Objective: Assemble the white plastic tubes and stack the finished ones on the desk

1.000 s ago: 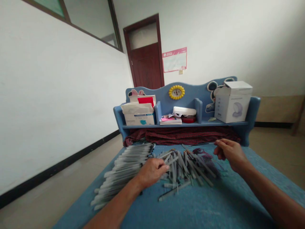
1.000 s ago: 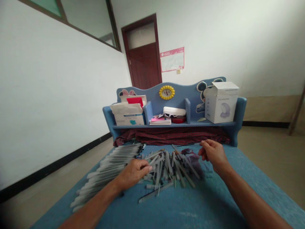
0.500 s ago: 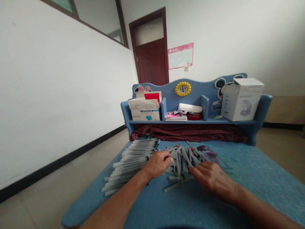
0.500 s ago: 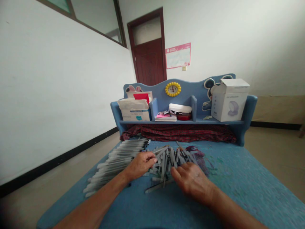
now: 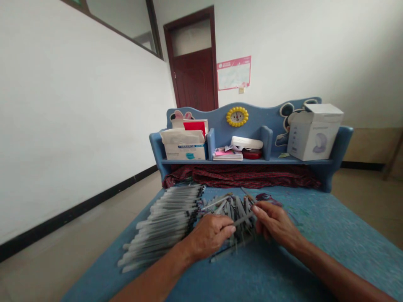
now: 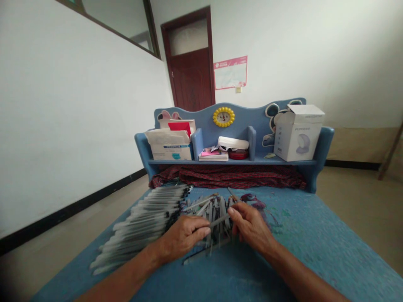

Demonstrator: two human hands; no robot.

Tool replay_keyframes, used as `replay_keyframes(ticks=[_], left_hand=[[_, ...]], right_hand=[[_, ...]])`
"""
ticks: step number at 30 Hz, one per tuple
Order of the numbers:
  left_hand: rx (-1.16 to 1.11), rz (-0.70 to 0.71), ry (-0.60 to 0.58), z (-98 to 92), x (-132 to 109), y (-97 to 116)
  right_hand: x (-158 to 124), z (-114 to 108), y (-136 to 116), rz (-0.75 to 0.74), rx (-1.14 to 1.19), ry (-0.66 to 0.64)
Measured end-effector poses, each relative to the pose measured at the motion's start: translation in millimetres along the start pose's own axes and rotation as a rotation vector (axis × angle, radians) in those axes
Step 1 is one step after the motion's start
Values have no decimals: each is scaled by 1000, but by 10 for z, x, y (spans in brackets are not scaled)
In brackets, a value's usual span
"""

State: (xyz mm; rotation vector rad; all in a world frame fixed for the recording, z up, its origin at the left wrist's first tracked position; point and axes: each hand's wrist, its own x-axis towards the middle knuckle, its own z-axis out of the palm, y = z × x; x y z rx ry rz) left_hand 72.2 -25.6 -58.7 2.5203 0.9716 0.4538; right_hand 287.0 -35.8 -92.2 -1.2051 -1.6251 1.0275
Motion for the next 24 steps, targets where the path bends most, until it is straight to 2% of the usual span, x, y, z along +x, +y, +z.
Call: replay_keyframes(ticks=[6,12,15,19,24], left_hand=[[3,35,-32,1,-25,72],[-130,-128,-50,-118,-43,33],[-120,-138,-38,-135,-49,25],[-90,-82,-54,-102,-63,50],[-146,-64,-111,-192,-76,79]], right_hand=[[-15,17,-33,-42,75,-155],[-9,-231,-96,-7,110,-74],[-31,-288,-105,-116,-129,-116],[-83,-218,-117,-293,-562,-220],[-114,-159,-150,-427,-789,-270]])
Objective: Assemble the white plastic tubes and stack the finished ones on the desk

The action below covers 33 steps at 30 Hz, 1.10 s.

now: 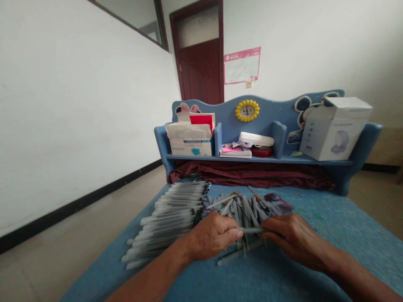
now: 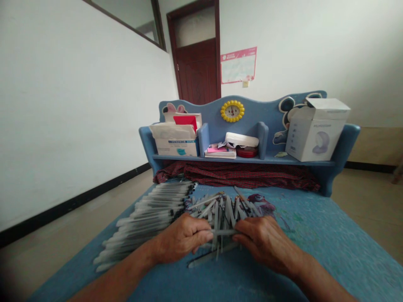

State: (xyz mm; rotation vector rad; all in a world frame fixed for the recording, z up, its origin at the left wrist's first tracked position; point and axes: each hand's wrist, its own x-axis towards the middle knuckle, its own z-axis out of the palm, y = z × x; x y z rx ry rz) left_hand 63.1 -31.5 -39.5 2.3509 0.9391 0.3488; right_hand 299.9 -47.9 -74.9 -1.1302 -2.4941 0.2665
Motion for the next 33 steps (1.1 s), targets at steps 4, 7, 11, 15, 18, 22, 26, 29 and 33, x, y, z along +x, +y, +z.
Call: replay_keyframes(ticks=[4,7,11,15,18,22,26,29,33], left_hand=[[-30,55,-67,-158,-55,24],[88,115,-50,-222,-79,71],[218,147,-25,-218,-116,268],[322,99,1,-347,-439,482],[310,-90,76,-604,-876,457],[334,-337,230,-721,-1079,325],[424,-158,143,-358,-569,252],[605,-157,181,-49,-120,154],[686,-178,237,223,190,28]], right_hand=[[-11,-73,34,-39,-29,-7],[9,-142,23,-50,-12,-30],[56,-221,-104,-44,106,-85],[-128,-358,-110,-53,232,-139],[-407,-501,137,143,196,50],[-382,-479,418,395,69,299],[129,-187,293,460,-157,43],[363,-5,142,529,-307,-49],[358,121,61,501,-403,-116]])
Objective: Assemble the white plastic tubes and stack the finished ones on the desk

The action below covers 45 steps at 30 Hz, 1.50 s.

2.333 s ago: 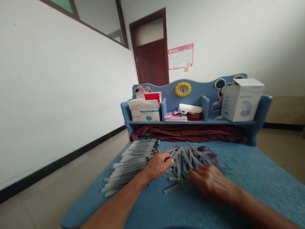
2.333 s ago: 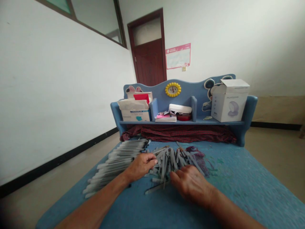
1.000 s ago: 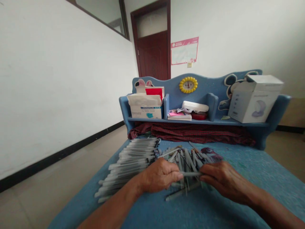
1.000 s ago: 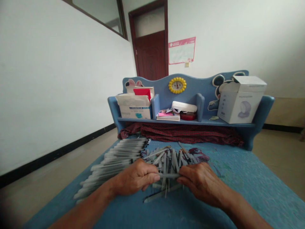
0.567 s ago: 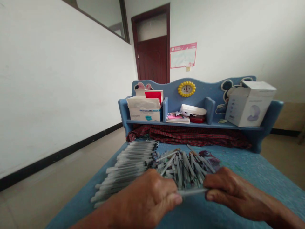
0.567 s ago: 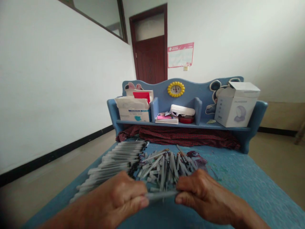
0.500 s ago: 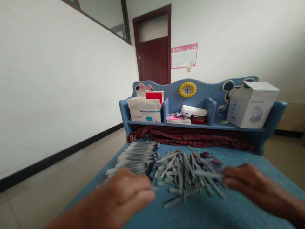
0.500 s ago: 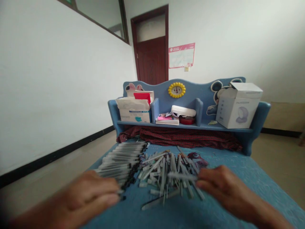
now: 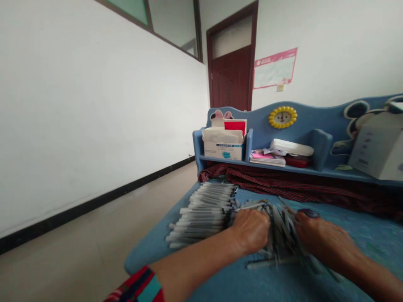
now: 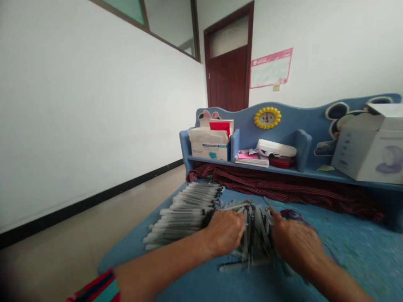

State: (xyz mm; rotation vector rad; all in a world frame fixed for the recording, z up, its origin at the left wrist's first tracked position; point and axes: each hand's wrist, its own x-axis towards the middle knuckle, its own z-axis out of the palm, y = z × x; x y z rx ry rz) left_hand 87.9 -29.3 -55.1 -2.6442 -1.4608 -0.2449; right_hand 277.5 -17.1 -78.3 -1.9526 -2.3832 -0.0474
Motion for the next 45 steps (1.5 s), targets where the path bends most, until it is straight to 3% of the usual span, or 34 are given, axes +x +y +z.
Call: replay_keyframes(ticks=[4,8,16,21,27,37,41,45], left_hand=[[14,-32,67,99,-14,88],[24,-19,81,-26,-142,21],[101,-114,-84,-460,-598,-730],[147,-189,-112,-525,-791,-1061],[182,-211,-146,-467,-680,-1086],[202,-150,-179,-437,-536,-1138],[201,-112,-142,-419,-507,-1144],[174,-19,-26,-452,-389,-958]], right_hand=[[-61,55,-18,3,-34,-10],[-89,55,-44,5,-53,17],[-100,88,-57,-74,-70,164],[-78,88,-139,-154,-27,193],[-84,76,-189,-168,19,154],[-122,34,-134,-181,6,201],[-114,8,-142,-147,13,246],[-84,12,-146,-132,108,292]])
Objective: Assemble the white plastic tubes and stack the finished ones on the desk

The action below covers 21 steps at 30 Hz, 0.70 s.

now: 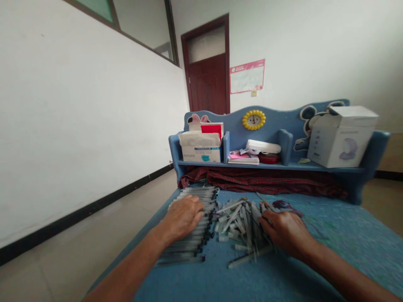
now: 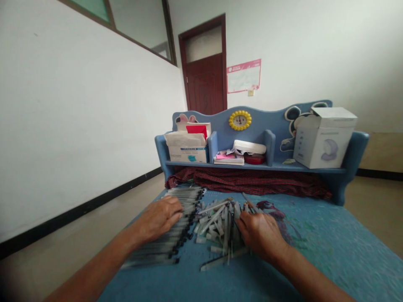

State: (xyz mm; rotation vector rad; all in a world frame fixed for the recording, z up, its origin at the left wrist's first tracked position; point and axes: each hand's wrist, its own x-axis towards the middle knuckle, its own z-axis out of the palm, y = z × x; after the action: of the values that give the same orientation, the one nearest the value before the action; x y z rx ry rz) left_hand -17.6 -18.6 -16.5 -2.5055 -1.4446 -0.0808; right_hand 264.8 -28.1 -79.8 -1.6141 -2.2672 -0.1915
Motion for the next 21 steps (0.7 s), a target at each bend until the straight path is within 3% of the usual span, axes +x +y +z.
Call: replay_keyframes(ticks=[5,10,16,21], left_hand=[[-63,128,93,-47,291,463],[-168,245,98,127,511,772],[-197,280,225,340,547,772],[-210,239,239,398,536,654]], right_hand=[[53,20,34,49,497,31],[86,1,71,165,936,-21],[142,92,134,287,1133,-89],[147,104,193,336,1213,-109]])
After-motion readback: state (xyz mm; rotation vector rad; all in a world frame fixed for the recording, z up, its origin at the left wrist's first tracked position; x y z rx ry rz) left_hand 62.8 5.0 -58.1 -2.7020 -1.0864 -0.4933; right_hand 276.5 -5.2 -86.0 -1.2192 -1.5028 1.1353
